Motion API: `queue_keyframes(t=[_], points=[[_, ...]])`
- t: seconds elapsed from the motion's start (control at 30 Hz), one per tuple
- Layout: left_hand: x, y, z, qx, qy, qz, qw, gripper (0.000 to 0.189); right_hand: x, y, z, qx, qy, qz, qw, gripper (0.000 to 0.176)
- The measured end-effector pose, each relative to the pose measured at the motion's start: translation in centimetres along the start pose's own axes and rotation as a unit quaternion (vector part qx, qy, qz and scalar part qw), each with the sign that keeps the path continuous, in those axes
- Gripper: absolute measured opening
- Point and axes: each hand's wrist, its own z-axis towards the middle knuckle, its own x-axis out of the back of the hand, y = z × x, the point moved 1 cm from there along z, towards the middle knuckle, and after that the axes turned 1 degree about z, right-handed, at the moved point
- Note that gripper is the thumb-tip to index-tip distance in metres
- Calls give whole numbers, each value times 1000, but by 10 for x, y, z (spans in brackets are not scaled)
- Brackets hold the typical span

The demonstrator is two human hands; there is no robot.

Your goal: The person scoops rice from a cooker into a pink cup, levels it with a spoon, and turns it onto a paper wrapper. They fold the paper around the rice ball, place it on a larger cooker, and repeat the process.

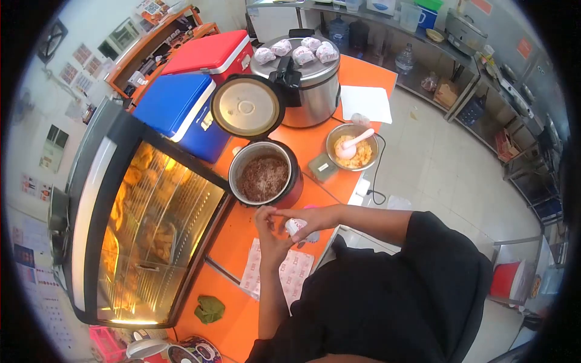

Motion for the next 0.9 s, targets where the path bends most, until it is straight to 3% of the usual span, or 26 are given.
queue_keyframes(t=[0.07, 0.1, 0.13, 0.17, 0.2, 0.23, 0.3, 0.37, 0.4, 0.47, 0.53, 0.6, 0.63, 0.67, 0.7, 0.73, 0.77, 0.8, 0.83, 0.87, 0.9], points=[[-21, 19, 41, -16, 8, 36, 999, 84, 36, -8, -8, 54, 16, 55, 997, 92], [-29, 25, 60, -33, 75, 88, 993, 81, 75, 7, 4, 88, 60, 43, 993, 75], [-37, 28, 77, -50, 142, 138, 979, 77, 99, -8, 2, 131, 163, -28, 978, 65], [-45, 29, 89, -72, 190, 102, 974, 62, 127, -27, -1, 170, 262, -98, 945, 56], [-48, 33, 97, -70, 194, 105, 973, 62, 165, -45, 0, 146, 381, -127, 904, 43], [-49, 40, 102, -68, 212, 111, 969, 56, 210, -56, 1, 258, 468, -205, 820, 39], [-54, 43, 104, -60, 236, 118, 963, 50, 282, -102, -2, 167, 648, -286, 685, 71], [-57, 41, 90, -61, 212, 138, 966, 43, 325, -145, -8, 200, 647, -351, 646, 88], [-56, 33, 78, -52, 220, 140, 964, 43, 356, -146, 2, 288, 621, -415, 599, 83], [-55, 1, 47, 15, 210, 145, 967, 43, 378, -155, 18, 219, 593, -506, 586, 80], [-51, -25, 9, 92, 231, 172, 953, 41, 412, -141, 46, 234, 632, -508, 536, 73], [-47, -54, -36, 159, 256, 193, 934, 42, 424, -134, 45, 264, 617, -602, 433, 52], [-44, -60, -60, 188, 257, 217, 923, 42, 452, -123, 44, 220, 604, -672, 367, 51], [-41, -70, -76, 211, 255, 239, 913, 43, 413, -139, 34, 202, 629, -662, 354, 53], [-41, -85, -97, 242, 257, 245, 903, 43, 428, -138, 32, 178, 621, -688, 330, 53], [-43, -99, -122, 268, 255, 252, 894, 44, 421, -138, 35, 129, 659, -689, 273, 52], [-45, -115, -143, 291, 267, 253, 883, 44, 413, -141, 39, 144, 671, -685, 245, 50], [-48, -130, -165, 320, 216, 300, 872, 53, 402, -142, 39, 157, 684, -679, 215, 49], [-53, -140, -181, 345, 162, 343, 859, 61, 396, -148, 39, 179, 693, -663, 219, 49], [-60, -145, -190, 358, 170, 341, 852, 61, 391, -148, 38, 201, 705, -643, 221, 50], [-67, -148, -196, 408, 133, 385, 817, 74, 376, -141, 37, 260, 692, -636, 224, 46]])
